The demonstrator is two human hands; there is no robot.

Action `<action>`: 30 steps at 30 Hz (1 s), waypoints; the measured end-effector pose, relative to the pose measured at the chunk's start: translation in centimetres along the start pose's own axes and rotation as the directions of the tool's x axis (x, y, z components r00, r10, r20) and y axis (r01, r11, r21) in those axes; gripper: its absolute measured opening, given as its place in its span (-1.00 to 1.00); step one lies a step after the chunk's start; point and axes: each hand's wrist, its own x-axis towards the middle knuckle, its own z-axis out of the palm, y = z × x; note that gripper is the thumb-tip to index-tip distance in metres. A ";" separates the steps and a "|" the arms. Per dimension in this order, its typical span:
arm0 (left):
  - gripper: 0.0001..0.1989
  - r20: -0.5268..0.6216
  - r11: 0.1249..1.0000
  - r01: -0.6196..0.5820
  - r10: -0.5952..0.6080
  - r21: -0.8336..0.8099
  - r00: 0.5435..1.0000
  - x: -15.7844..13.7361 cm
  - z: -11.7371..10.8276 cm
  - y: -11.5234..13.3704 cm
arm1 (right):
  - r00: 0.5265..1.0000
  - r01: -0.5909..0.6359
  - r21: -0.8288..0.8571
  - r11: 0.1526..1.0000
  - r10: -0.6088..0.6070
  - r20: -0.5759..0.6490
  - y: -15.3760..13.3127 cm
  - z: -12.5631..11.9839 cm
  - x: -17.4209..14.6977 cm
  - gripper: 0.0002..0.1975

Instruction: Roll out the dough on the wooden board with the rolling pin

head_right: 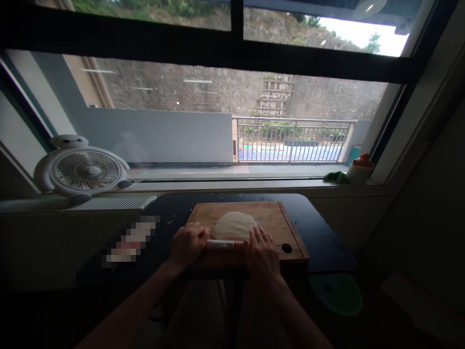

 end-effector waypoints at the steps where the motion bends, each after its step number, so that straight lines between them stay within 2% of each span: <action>1: -0.60 0.016 1.000 0.004 -0.004 -0.002 1.000 1.1 0.2 0.0 | 0.999 -0.032 0.000 1.000 0.032 0.027 0.2 0.1 1.3 -0.61; 4: -0.61 0.058 0.998 0.064 -0.064 0.003 0.996 4.3 0.8 0.0 | 0.984 -0.138 0.000 0.990 0.137 0.116 0.7 0.3 5.5 -0.61; 7: -0.64 0.078 0.995 0.101 -0.099 -0.011 0.992 5.0 0.8 0.0 | 0.974 -0.167 -0.002 0.986 0.166 0.156 0.7 0.2 6.5 -0.61; 12: -0.63 -0.012 0.999 0.000 0.000 -0.039 1.000 -0.4 -0.3 0.3 | 0.997 -0.059 -0.023 0.998 0.060 0.043 0.1 0.1 2.1 -0.62; 15: -0.65 -0.024 0.998 -0.059 0.059 -0.016 0.998 -2.0 -0.9 0.4 | 0.996 -0.058 -0.031 0.998 0.059 0.059 0.1 0.0 1.9 -0.62; 18: -0.67 0.013 0.998 -0.057 0.057 -0.018 0.998 0.4 -0.4 0.1 | 0.987 -0.094 -0.037 0.995 0.098 0.124 0.1 0.0 4.3 -0.63; 20: -0.67 0.047 0.999 0.014 -0.012 -0.029 0.999 3.1 0.4 -0.2 | 0.981 -0.128 -0.044 0.991 0.133 0.143 -0.2 -0.2 5.6 -0.63; 22: -0.64 0.082 0.996 0.086 -0.083 -0.031 0.993 5.5 1.0 -0.4 | 0.987 -0.111 -0.040 0.993 0.115 0.115 -0.7 -0.5 5.4 -0.63; 24: -0.62 0.096 0.993 0.110 -0.107 -0.037 0.990 6.5 1.3 -0.5 | 0.997 -0.038 -0.025 0.999 0.040 0.060 -1.3 -0.7 3.8 -0.65; 27: -0.63 0.089 0.996 0.014 -0.006 -0.087 0.996 5.2 1.4 -0.6 | 0.998 0.065 0.008 0.998 -0.065 0.020 -1.9 -0.6 1.0 -0.67; 30: -0.62 0.054 0.983 -0.117 0.126 -0.143 0.991 2.7 1.2 -1.0 | 0.997 0.081 0.019 0.997 -0.081 0.020 -1.8 -0.5 0.7 -0.68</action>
